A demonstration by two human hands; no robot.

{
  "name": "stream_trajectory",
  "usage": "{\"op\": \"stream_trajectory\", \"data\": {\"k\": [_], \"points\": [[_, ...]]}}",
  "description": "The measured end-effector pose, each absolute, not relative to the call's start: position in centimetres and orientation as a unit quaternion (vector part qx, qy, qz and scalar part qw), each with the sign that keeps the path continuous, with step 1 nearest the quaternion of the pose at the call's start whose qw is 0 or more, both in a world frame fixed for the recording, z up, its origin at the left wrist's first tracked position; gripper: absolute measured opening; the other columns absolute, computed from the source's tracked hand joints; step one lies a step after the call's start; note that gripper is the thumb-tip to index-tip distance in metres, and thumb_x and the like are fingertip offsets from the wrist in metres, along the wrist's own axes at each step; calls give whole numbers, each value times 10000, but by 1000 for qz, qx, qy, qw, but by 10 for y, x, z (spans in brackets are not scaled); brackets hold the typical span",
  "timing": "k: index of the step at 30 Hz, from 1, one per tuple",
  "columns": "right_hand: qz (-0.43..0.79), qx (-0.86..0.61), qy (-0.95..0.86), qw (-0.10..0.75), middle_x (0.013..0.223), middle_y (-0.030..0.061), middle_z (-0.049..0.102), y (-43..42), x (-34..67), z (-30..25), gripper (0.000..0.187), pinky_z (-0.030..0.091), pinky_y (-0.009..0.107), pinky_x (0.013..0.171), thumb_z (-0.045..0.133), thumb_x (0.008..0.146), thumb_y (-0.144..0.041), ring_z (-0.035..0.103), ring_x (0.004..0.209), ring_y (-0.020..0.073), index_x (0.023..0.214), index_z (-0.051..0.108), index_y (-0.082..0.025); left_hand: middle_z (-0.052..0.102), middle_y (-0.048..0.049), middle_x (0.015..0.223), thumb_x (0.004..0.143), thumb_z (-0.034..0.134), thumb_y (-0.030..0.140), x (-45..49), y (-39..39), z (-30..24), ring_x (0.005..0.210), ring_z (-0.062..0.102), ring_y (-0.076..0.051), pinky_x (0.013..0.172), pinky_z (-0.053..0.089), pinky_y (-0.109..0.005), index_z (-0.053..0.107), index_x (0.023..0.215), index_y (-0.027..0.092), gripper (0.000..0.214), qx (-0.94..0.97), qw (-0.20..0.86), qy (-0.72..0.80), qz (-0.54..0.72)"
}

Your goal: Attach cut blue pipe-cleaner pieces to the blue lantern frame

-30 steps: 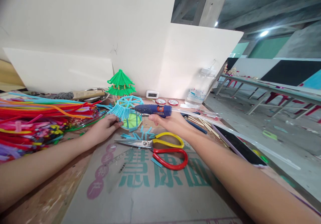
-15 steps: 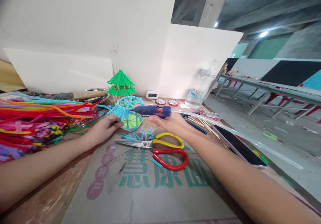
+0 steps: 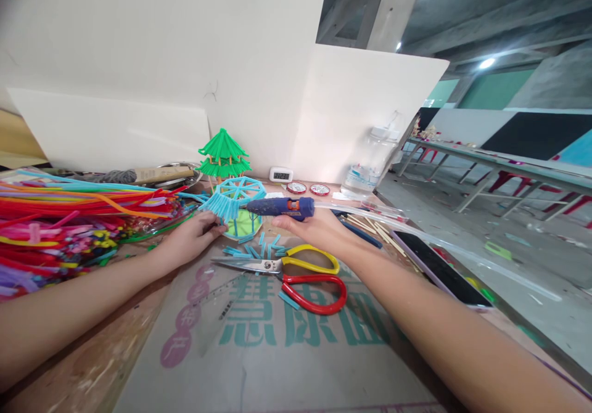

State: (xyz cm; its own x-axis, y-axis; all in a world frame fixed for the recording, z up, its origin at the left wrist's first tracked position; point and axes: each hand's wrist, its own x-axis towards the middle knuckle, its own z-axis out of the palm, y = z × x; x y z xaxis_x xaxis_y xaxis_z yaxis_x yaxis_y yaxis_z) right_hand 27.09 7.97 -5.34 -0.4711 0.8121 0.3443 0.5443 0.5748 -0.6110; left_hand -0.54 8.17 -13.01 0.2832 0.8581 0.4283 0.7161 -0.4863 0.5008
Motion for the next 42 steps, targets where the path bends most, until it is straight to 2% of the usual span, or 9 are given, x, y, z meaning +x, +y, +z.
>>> {"op": "stream_trajectory", "data": {"k": [3,9,15,19,23,29,33,39,42], "points": [[211,-402,-835,311,681,16,672,80,271,-54,317,513,307,669,585,811,-485,652,769,217,933,708,-218,565,-31,789,909,464,341,-5,81,-130,782,545,-199,711,408,-301,508,692,193,266,792,111,495,339],[233,-378,-834,327,999,31,731,84,273,-56,381,521,391,869,600,823,-453,662,939,243,1117,688,-227,559,-26,768,908,465,343,-6,83,-131,765,539,-196,716,406,-300,504,677,194,277,796,110,485,345],[226,-364,-838,338,1026,16,730,85,272,-57,347,492,426,956,592,834,-430,658,991,243,1106,693,-239,558,-30,788,908,464,325,-6,83,-131,783,543,-199,708,400,-300,520,712,189,245,794,111,494,337],[219,-386,-823,355,963,25,735,82,271,-56,350,519,385,887,612,806,-443,663,930,229,1042,700,-200,556,-31,787,908,458,319,-6,82,-131,790,540,-201,719,396,-302,512,706,189,247,797,110,490,335],[207,-414,-812,355,710,15,693,80,271,-54,330,531,326,728,622,789,-462,644,762,203,948,696,-183,546,-31,780,907,453,321,-6,82,-131,790,534,-200,722,392,-301,497,693,191,255,797,114,491,334],[217,-413,-818,336,496,-32,509,81,272,-55,339,410,257,486,561,820,-510,489,497,133,759,620,-181,553,-35,791,904,455,311,-5,82,-130,804,537,-203,730,393,-307,524,716,187,236,796,119,492,332],[225,-413,-819,329,492,-36,493,81,272,-55,360,380,248,470,557,815,-522,466,482,124,803,634,-171,549,-34,781,903,455,324,-5,82,-130,790,538,-204,716,394,-311,521,706,188,248,796,116,491,335],[221,-398,-839,300,567,-12,586,81,276,-47,347,424,249,535,581,813,-480,543,591,152,938,688,-175,546,-33,780,903,458,325,-6,83,-132,793,537,-205,709,394,-312,494,685,192,258,794,112,492,339],[232,-394,-847,273,586,-6,600,79,278,-45,365,416,242,520,562,819,-509,535,573,144,909,690,-179,555,-34,801,904,461,319,-6,82,-132,819,541,-206,731,398,-312,511,709,190,238,793,117,493,339]]}}
